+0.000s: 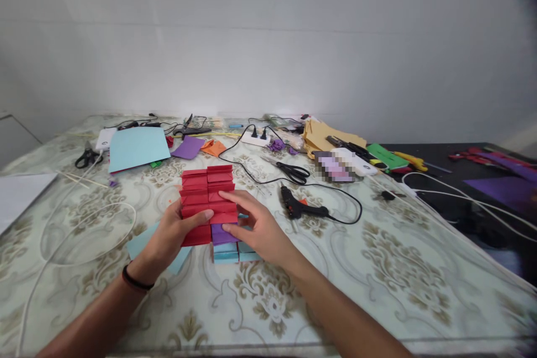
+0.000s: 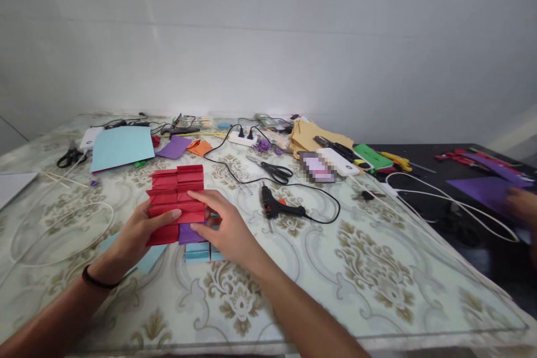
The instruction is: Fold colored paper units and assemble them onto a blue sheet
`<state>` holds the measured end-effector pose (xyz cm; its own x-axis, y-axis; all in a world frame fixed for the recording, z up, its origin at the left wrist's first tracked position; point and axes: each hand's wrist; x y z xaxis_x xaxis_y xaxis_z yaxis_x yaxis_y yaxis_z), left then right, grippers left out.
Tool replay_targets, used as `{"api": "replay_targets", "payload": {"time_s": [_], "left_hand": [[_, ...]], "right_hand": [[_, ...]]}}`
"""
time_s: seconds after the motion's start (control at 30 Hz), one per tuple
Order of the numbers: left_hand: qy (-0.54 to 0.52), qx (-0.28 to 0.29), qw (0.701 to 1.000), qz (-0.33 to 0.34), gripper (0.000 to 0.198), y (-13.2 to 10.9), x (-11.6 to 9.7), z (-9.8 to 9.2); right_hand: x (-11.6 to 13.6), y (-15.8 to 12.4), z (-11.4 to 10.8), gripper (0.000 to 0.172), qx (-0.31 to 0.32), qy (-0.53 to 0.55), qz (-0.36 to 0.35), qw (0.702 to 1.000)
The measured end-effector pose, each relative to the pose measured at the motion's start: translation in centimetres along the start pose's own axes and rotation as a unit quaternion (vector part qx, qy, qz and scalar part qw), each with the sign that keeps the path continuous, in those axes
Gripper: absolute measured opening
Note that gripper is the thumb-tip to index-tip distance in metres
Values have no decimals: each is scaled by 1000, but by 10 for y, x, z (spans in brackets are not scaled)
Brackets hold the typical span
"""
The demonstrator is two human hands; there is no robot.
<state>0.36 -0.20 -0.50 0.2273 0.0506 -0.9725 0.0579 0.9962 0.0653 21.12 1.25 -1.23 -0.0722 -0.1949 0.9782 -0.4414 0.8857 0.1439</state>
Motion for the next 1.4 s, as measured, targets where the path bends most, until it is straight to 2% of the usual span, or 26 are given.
{"api": "replay_targets", "payload": {"time_s": [0.13,0.37,0.5,0.67,0.73,0.93,1.03,1.13,1.2,1.27,1.33,1.4], "left_hand": [[2,-10,1000,0,50,-1,0,0],[-1,14,1000,-12,44,-1,6,-7],[-9,25,1000,9,47,0,7,-8],[-16,26,999,24,53,-1,3,-6],[-20,33,999,15,52,-1,3,-6],[-21,40,999,5,50,0,9,-6],[-6,22,1000,13,50,4,-1,-11],[1,-71,996,53,48,8,-29,-27],[11,-155,980,126,49,9,-51,-48],[43,-201,966,157,54,7,-68,-75],[98,-209,965,121,61,2,-77,-106],[121,-226,963,82,65,-6,-78,-136]], "right_hand": [[0,0,0,57,-5,-13,-4,1000],[3,-4,1,72,8,5,8,1000],[2,-5,1,56,-3,25,1,1000],[-4,1,-1,19,-98,-6,-29,995],[-5,3,-2,11,-120,-19,-44,992],[-6,3,1,6,-119,-24,-39,992],[-7,3,0,13,-118,-12,-33,992],[-9,5,-3,18,-140,-20,-42,989],[-9,6,-5,16,-134,-69,-59,987],[-10,7,-5,14,-86,-135,-80,984],[-11,7,-4,18,-11,-198,-93,976],[-14,5,-2,32,60,-254,-92,961]]}}
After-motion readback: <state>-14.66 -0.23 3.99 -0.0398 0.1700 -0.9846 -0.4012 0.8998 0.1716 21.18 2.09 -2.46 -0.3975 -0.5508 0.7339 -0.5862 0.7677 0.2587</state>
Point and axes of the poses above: each hand's wrist, its own y-axis towards the middle knuckle, its own z-axis out of the palm, x = y × z, and after that the axes turned 8 degrees about z, right-handed
